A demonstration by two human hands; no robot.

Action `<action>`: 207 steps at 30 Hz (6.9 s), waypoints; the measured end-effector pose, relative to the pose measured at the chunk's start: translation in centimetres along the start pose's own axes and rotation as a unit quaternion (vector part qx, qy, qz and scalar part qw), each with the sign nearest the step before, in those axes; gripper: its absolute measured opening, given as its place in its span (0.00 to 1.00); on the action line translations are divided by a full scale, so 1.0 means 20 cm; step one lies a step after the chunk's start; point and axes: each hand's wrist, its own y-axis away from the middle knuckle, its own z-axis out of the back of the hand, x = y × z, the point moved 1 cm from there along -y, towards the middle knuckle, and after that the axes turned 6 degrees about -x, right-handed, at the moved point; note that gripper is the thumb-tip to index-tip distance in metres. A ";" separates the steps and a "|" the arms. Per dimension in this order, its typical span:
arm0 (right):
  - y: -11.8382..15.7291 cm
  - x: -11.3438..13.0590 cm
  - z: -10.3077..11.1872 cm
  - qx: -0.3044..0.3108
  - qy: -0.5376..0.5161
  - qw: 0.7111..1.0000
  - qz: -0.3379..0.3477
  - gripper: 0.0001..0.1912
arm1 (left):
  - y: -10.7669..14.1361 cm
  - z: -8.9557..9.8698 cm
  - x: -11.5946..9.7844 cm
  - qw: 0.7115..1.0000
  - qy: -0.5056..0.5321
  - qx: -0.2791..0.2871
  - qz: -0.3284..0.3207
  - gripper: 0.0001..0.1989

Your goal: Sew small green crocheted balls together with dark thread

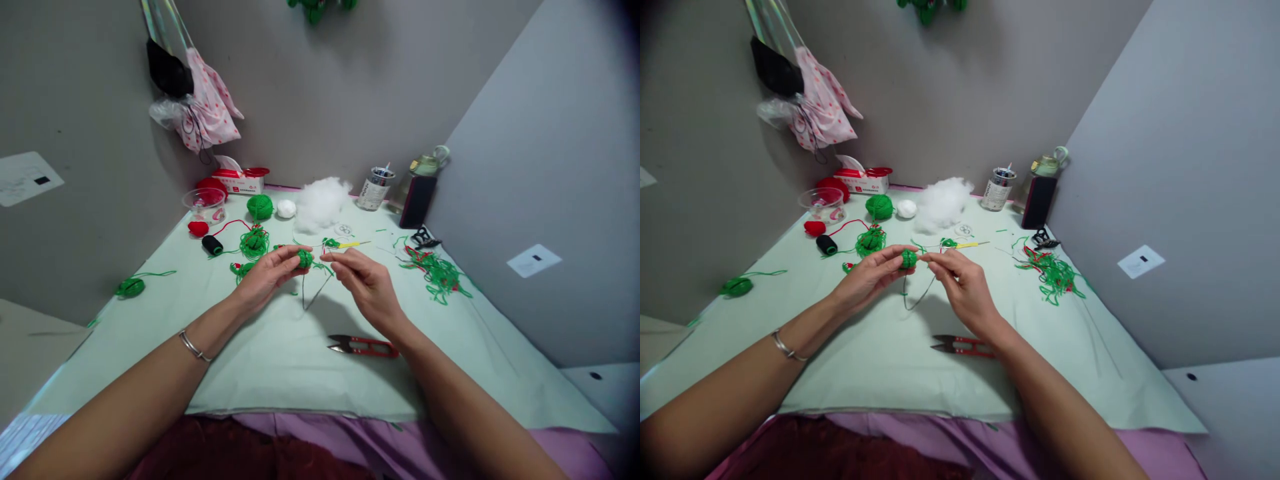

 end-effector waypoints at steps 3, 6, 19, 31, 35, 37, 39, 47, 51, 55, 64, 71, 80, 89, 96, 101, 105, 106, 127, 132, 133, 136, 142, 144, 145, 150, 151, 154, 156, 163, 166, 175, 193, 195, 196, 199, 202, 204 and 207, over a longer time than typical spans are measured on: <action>0.00 0.00 0.02 -0.016 0.014 1.000 -0.010 0.08 | 0.00 0.01 -0.01 1.000 0.026 0.009 0.014 0.14; 0.01 -0.01 0.01 -0.011 0.026 0.999 -0.017 0.05 | 0.00 0.00 -0.01 1.000 0.025 0.005 0.011 0.12; 0.02 -0.01 -0.01 0.037 0.082 0.996 -0.019 0.05 | 0.01 -0.01 -0.01 1.000 -0.020 -0.001 -0.009 0.11; 0.02 0.00 -0.02 0.059 0.068 0.991 -0.101 0.07 | 0.01 -0.02 -0.01 0.998 -0.051 -0.019 -0.017 0.13; 0.02 0.00 -0.03 0.063 0.035 0.990 -0.118 0.08 | 0.02 -0.02 0.00 1.000 -0.028 -0.006 -0.003 0.12; 0.02 0.00 -0.04 0.062 0.015 0.991 -0.119 0.08 | 0.02 -0.02 0.00 1.000 -0.005 0.010 0.007 0.12; 0.02 -0.01 -0.05 0.061 -0.010 0.990 -0.126 0.08 | 0.01 -0.02 0.01 0.999 0.018 0.025 0.019 0.12; 0.02 -0.05 -0.07 0.041 -0.058 0.985 -0.156 0.09 | 0.02 -0.03 0.02 1.000 0.004 0.024 0.003 0.12; 0.01 -0.07 -0.07 0.051 -0.064 0.981 -0.176 0.07 | 0.02 -0.03 0.02 0.999 -0.049 -0.004 -0.024 0.12; 0.02 -0.08 -0.08 0.057 -0.125 0.973 -0.187 0.08 | 0.01 -0.02 0.03 0.991 -0.111 -0.001 -0.077 0.12; 0.06 -0.05 -0.08 0.046 0.220 0.974 0.020 0.04 | 0.03 -0.05 0.05 0.979 -0.155 -0.020 -0.129 0.12; 0.05 0.01 -0.06 -0.001 0.189 0.978 0.084 0.08 | 0.03 -0.05 0.06 0.968 -0.211 -0.009 -0.138 0.08; -0.04 0.11 0.16 0.053 -0.231 0.958 -0.159 0.08 | 0.02 -0.04 0.05 0.960 -0.264 -0.005 -0.095 0.09; -0.11 0.10 0.47 -0.257 -0.163 0.952 0.022 0.07 | -0.01 0.01 0.04 0.977 -0.210 0.010 -0.028 0.13; -0.04 0.06 0.19 -0.039 0.105 0.986 0.122 0.02 | 0.00 0.00 0.03 0.993 -0.117 0.022 -0.001 0.15; 0.01 0.02 0.07 0.027 0.240 0.952 0.187 0.06 | 0.01 -0.01 0.02 0.991 -0.129 0.031 -0.015 0.14; 0.01 0.00 0.06 0.034 0.271 0.944 0.184 0.08 | 0.00 -0.01 0.02 0.989 -0.140 0.037 -0.022 0.14; 0.01 0.00 0.06 0.037 0.274 0.944 0.181 0.08 | 0.00 -0.01 0.02 0.989 -0.142 0.039 -0.024 0.14; -0.02 -0.03 0.07 0.095 0.192 0.975 0.061 0.05 | 0.02 0.00 0.02 0.985 -0.170 0.037 -0.011 0.17; -0.04 -0.05 0.11 0.112 0.184 0.973 0.078 0.06 | 0.02 -0.01 0.03 0.983 -0.169 0.068 0.026 0.17; -0.04 -0.05 0.11 0.115 0.177 0.974 0.080 0.06 | 0.02 -0.01 0.03 0.982 -0.169 0.079 0.030 0.17; -0.05 -0.07 0.12 0.123 0.151 0.978 0.076 0.06 | 0.02 0.00 0.04 0.979 -0.176 0.098 0.031 0.18; -0.04 -0.07 0.09 0.106 0.094 0.989 0.032 0.06 | 0.04 -0.02 0.03 0.982 -0.168 0.085 0.000 0.17; -0.04 -0.08 0.07 0.094 0.090 0.991 0.029 0.07 | 0.04 -0.03 0.02 0.983 -0.168 0.069 -0.008 0.17; -0.03 -0.08 0.06 0.088 0.092 0.991 0.032 0.07 | 0.04 -0.03 0.02 0.983 -0.172 0.061 -0.010 0.17; -0.03 -0.08 0.05 0.064 0.105 0.992 0.040 0.07 | 0.04 -0.05 0.01 0.983 -0.177 0.039 -0.006 0.19; -0.03 -0.08 0.05 0.058 0.106 0.992 0.033 0.06 | 0.04 -0.05 0.02 0.984 -0.174 0.036 -0.008 0.19; -0.03 -0.09 0.06 0.048 0.104 0.993 0.003 0.04 | 0.03 -0.05 0.02 0.982 -0.184 0.021 -0.022 0.21; -0.02 -0.11 0.04 0.049 0.094 0.994 -0.012 0.03 | 0.03 -0.04 0.03 0.979 -0.202 0.004 -0.027 0.20; 0.03 -0.12 -0.04 0.049 0.125 0.991 0.024 0.09 | 0.04 -0.05 0.05 0.962 -0.259 -0.011 -0.082 0.17; 0.04 -0.11 -0.05 0.060 0.191 0.976 0.084 0.08 | 0.03 -0.05 0.06 0.954 -0.279 -0.006 -0.108 0.15; 0.06 -0.01 -0.07 0.060 0.342 0.913 0.216 0.12 | 0.03 -0.05 0.09 0.935 -0.328 0.012 -0.134 0.07; -0.04 0.16 0.30 -0.064 -0.144 0.987 -0.016 0.05 | -0.02 0.02 0.07 0.956 -0.272 -0.050 -0.092 0.17; -0.03 0.12 0.23 -0.030 -0.028 0.999 0.021 0.03 | -0.01 0.01 0.07 0.965 -0.243 -0.046 -0.085 0.17; -0.03 0.11 0.19 -0.017 0.037 0.998 0.047 0.03 | -0.01 0.00 0.07 0.968 -0.231 -0.042 -0.086 0.18; -0.01 0.06 0.10 0.016 0.199 0.972 0.124 0.06 | 0.00 -0.01 0.06 0.971 -0.218 -0.034 -0.089 0.17; 0.01 0.01 0.06 0.047 0.282 0.946 0.151 0.08 | 0.00 -0.02 0.05 0.970 -0.225 -0.035 -0.090 0.16; 0.01 -0.02 0.05 0.057 0.302 0.939 0.155 0.08 | 0.01 -0.02 0.05 0.968 -0.231 -0.037 -0.089 0.16; 0.01 -0.04 0.05 0.067 0.314 0.934 0.157 0.08 | 0.01 -0.02 0.04 0.967 -0.234 -0.038 -0.088 0.15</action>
